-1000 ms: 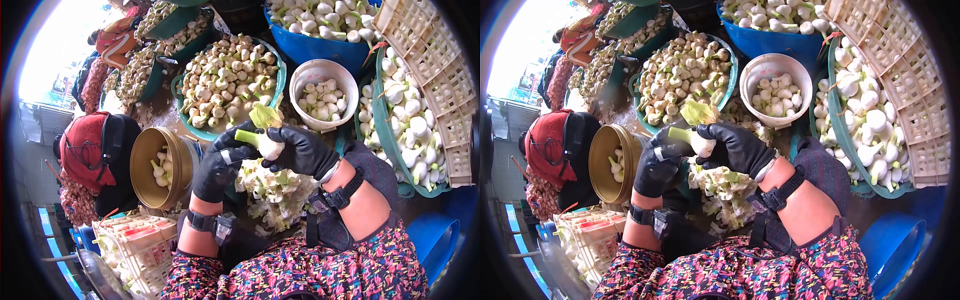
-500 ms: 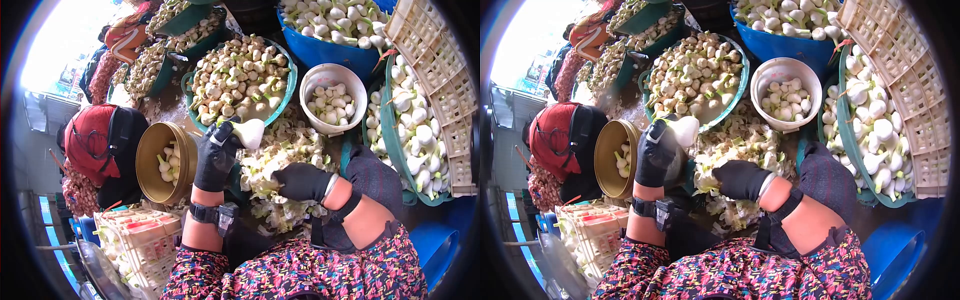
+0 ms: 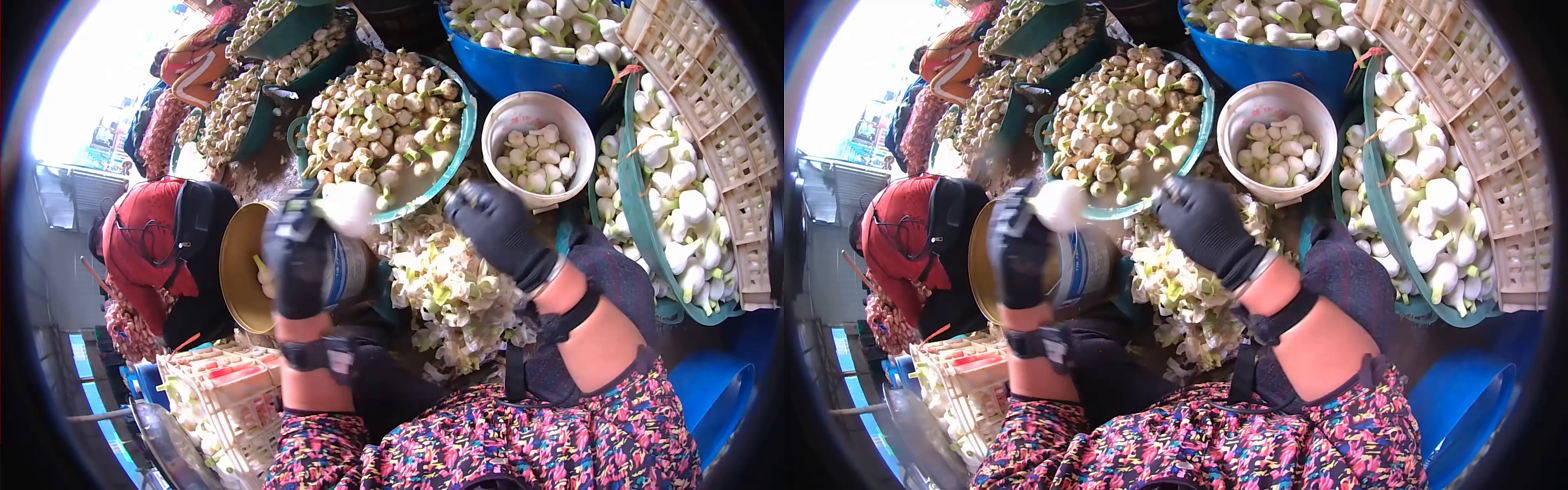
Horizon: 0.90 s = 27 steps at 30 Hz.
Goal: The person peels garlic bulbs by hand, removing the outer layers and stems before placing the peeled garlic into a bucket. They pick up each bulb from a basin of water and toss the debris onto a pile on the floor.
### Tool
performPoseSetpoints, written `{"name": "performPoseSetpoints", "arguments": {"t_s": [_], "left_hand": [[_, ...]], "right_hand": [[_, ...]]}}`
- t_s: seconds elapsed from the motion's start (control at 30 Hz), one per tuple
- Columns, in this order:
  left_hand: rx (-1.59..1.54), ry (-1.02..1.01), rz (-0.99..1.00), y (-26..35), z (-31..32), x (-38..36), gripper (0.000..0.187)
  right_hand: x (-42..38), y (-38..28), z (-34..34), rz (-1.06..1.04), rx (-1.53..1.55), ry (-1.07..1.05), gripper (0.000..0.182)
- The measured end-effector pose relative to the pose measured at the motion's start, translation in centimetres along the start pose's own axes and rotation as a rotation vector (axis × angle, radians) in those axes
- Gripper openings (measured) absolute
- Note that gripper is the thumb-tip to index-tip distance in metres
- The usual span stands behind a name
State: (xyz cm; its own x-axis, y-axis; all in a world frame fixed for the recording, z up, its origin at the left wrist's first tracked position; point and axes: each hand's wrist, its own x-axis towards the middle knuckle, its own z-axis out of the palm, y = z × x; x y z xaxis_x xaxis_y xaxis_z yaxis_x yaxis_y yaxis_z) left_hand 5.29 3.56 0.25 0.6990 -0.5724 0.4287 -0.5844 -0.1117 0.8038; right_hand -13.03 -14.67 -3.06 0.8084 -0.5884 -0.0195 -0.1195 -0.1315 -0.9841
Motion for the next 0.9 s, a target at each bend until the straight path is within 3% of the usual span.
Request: {"name": "performPoseSetpoints", "arguments": {"t_s": [0.03,0.07,0.1,0.13,0.2,0.23,0.27,0.37,0.43,0.47,0.5,0.53,0.57,0.6,0.67,0.7,0.77,0.83,0.9], "left_hand": [[0.453,-0.017,0.322,0.4,-2.9,1.3,0.024],[-0.211,0.198,-0.217,2.8,-4.7,1.6,0.024],[-0.206,0.207,-0.260,1.1,-7.6,2.5,0.026],[-0.004,0.192,-0.280,-0.3,-10.2,2.9,0.026],[0.228,0.050,-0.308,-1.1,-11.6,3.5,0.024],[0.247,-0.015,-0.345,-0.4,-10.2,3.8,0.022],[0.265,-0.079,-0.384,0.1,-8.0,4.3,0.021],[0.275,-0.427,-0.301,-5.3,-1.1,5.0,0.019],[0.411,-0.663,-0.187,-11.5,3.0,4.7,0.020],[0.696,-0.746,-0.209,-12.3,5.6,4.4,0.024],[0.887,-0.894,-0.278,-13.5,7.5,4.3,0.029],[0.928,-0.954,-0.213,-15.3,8.9,3.8,0.034],[0.922,-0.975,-0.161,-20.0,10.0,2.6,0.035],[0.913,-0.996,-0.107,-20.9,11.1,2.4,0.037],[1.026,-1.106,-0.392,-22.7,12.7,2.2,0.043],[1.056,-1.122,-0.338,-25.9,13.3,1.7,0.044],[1.016,-1.064,-0.365,-25.9,12.7,2.7,0.033],[0.976,-1.023,-0.376,-25.0,11.8,3.3,0.029],[0.898,-0.919,-0.262,-23.0,10.7,3.9,0.023]], "right_hand": [[0.4,0.8,-0.2,0.048,0.226,0.035,0.025],[0.5,1.2,-1.0,0.015,0.146,0.015,0.024],[0.3,0.8,-1.3,0.043,0.110,-0.025,0.025],[-0.1,0.0,-1.6,0.071,0.073,-0.068,0.026],[-1.2,-0.8,-1.5,0.123,-0.133,-0.200,0.031],[-1.5,-0.3,-1.0,-0.003,-0.229,-0.209,0.033],[-1.6,-0.3,-1.0,0.001,-0.228,-0.213,0.033],[-1.1,-2.4,-1.6,0.148,-0.431,-0.445,0.023],[-1.5,-1.0,-1.4,0.068,-0.344,-0.348,0.021],[-1.7,-0.1,-1.2,-0.018,-0.257,-0.251,0.020],[-1.7,0.8,-0.9,-0.110,-0.297,-0.191,0.019],[-1.6,0.5,-1.1,-0.060,-0.382,-0.217,0.021],[-1.2,-0.3,-1.4,0.024,-0.446,-0.301,0.023],[-0.7,-1.0,-1.7,0.110,-0.509,-0.384,0.026],[-0.5,-0.6,-2.0,0.097,-0.544,-0.450,0.029],[-0.5,-0.3,-1.9,0.105,-0.501,-0.405,0.029],[-0.5,0.3,-1.6,0.115,-0.458,-0.362,0.028],[-0.5,1.0,-0.8,-0.106,-0.499,-0.098,0.026],[-0.3,0.4,-1.1,-0.027,-0.504,-0.201,0.024]]}}
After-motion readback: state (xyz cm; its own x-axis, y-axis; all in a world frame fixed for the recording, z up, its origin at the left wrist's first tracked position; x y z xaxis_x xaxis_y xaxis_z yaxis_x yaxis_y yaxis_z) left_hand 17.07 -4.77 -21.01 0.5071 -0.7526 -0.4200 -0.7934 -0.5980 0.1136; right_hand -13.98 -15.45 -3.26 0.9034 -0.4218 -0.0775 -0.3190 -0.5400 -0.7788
